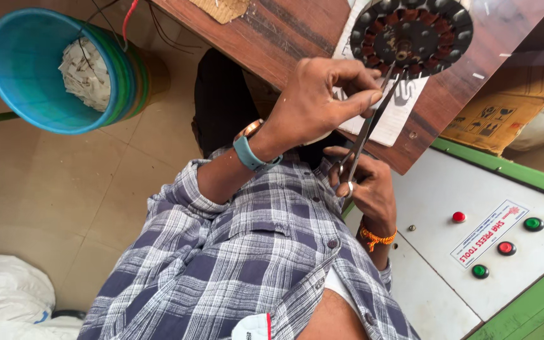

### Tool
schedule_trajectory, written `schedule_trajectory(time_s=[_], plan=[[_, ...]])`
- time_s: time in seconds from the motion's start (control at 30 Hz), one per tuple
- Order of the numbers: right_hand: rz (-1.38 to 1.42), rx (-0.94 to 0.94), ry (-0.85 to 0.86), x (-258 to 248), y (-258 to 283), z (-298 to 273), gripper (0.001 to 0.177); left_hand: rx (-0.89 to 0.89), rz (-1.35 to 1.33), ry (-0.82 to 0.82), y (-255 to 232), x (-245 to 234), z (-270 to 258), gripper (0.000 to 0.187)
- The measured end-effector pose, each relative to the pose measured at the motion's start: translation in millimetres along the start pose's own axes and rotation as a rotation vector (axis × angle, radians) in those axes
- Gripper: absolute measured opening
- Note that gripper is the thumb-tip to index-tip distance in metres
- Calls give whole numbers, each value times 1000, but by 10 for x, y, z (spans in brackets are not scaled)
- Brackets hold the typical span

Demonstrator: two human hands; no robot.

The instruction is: The person works at a cluttered workbench, using a green-handled screwdriver and scissors to adjust and trim wires on a small cylindrical electrical component. They repeatedly insert and remove small white insulating pieces into the component's slots while manipulating the wires.

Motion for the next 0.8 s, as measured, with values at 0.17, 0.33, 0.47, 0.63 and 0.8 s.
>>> schedule_trajectory(time_s=[0.17,0.33,0.47,0.63,0.8], plan=[[9,10,19,13,-48,-36,94,-51,-16,16,94,0,-19,13],[18,-4,21,-24,-58,-45,97,-12,-39,17,101,38,-26,12],[-40,-7,0,-18,-53,-53,96,38,1,6,85,47,-34,12],[-56,-14,-31,-19,-47,-18,90,39,7,2,70,57,-14,12],[108,6,-37,-21,-186,-38,81,3,-19,17,137,33,3,13]])
Point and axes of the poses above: each hand's wrist, its own z-axis towards the middle knuckle, its own x-axis out of the palm, y = z × x, the point moved 4 cm from there along z, towards the middle knuckle, and after that the axes turned 9 degrees about -z, right-handed, at the moved point
